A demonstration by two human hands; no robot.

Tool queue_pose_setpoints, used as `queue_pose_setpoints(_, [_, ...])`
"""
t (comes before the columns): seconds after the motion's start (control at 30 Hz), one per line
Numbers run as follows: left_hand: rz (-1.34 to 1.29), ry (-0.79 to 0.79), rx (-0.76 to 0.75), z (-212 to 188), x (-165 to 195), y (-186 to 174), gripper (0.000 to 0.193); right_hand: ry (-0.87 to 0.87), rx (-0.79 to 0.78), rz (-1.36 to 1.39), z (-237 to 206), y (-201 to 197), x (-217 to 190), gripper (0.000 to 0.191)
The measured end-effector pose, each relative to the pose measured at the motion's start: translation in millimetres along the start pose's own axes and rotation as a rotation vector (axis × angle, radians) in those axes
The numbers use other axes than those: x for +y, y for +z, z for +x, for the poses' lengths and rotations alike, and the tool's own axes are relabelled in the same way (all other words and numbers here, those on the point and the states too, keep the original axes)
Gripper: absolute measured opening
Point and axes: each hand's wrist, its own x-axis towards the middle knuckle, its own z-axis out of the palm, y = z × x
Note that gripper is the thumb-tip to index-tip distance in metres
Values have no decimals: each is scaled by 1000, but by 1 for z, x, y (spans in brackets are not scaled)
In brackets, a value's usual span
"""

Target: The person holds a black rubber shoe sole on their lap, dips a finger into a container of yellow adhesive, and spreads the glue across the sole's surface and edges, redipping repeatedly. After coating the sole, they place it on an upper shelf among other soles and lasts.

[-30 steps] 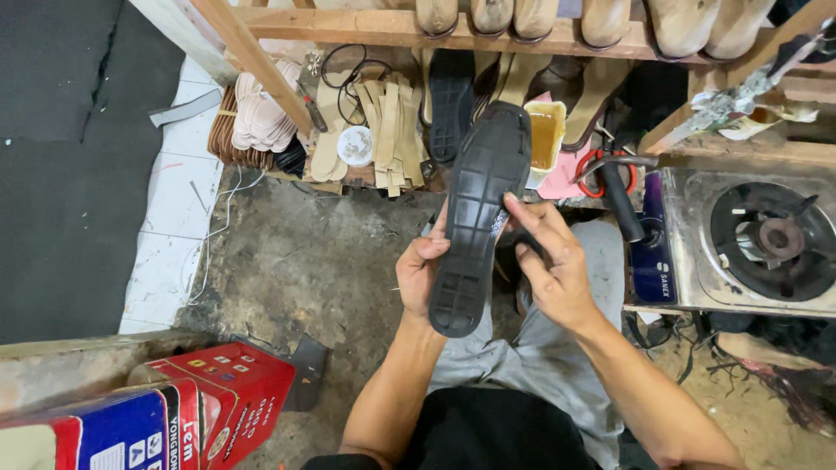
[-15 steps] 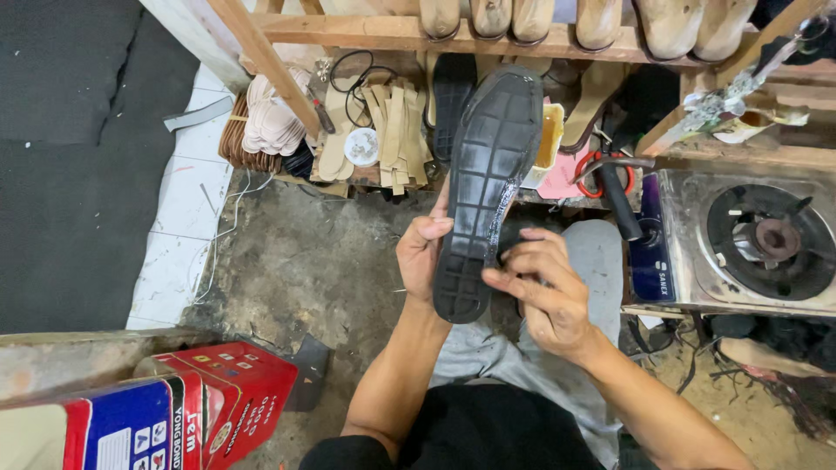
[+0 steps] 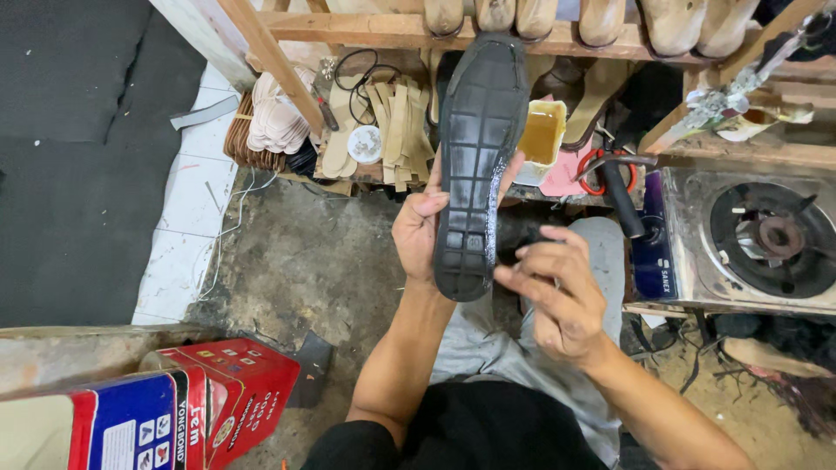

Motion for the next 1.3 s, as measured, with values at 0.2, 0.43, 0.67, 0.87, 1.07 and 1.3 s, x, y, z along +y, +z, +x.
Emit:
queue_pose_setpoints(0.2, [-14,-4,-22,1,-9,8,82,94,-8,-45,7,7,13,48])
queue_pose_setpoints(0.43, [134,332,-23,10,-11,14,81,128,51,-82,-7,14,-13,41])
queue_pose_setpoints(0.67, [481,768,-27,7,-17,7,93,203,43,-88,-10,16,-32,45])
queue_pose_setpoints(0.87, [845,1064,-164,-10,-29,12,82,662,65,761,-5,12,-14,63])
queue_pose_setpoints(1.07, [143,78,306,-30,24,-18,69,954,-26,1081,-7,14,86,90])
queue_pose_setpoints(1.3, [135,-158,208,-66,21,-75,73,479,-290,-480,-12,48,228,60])
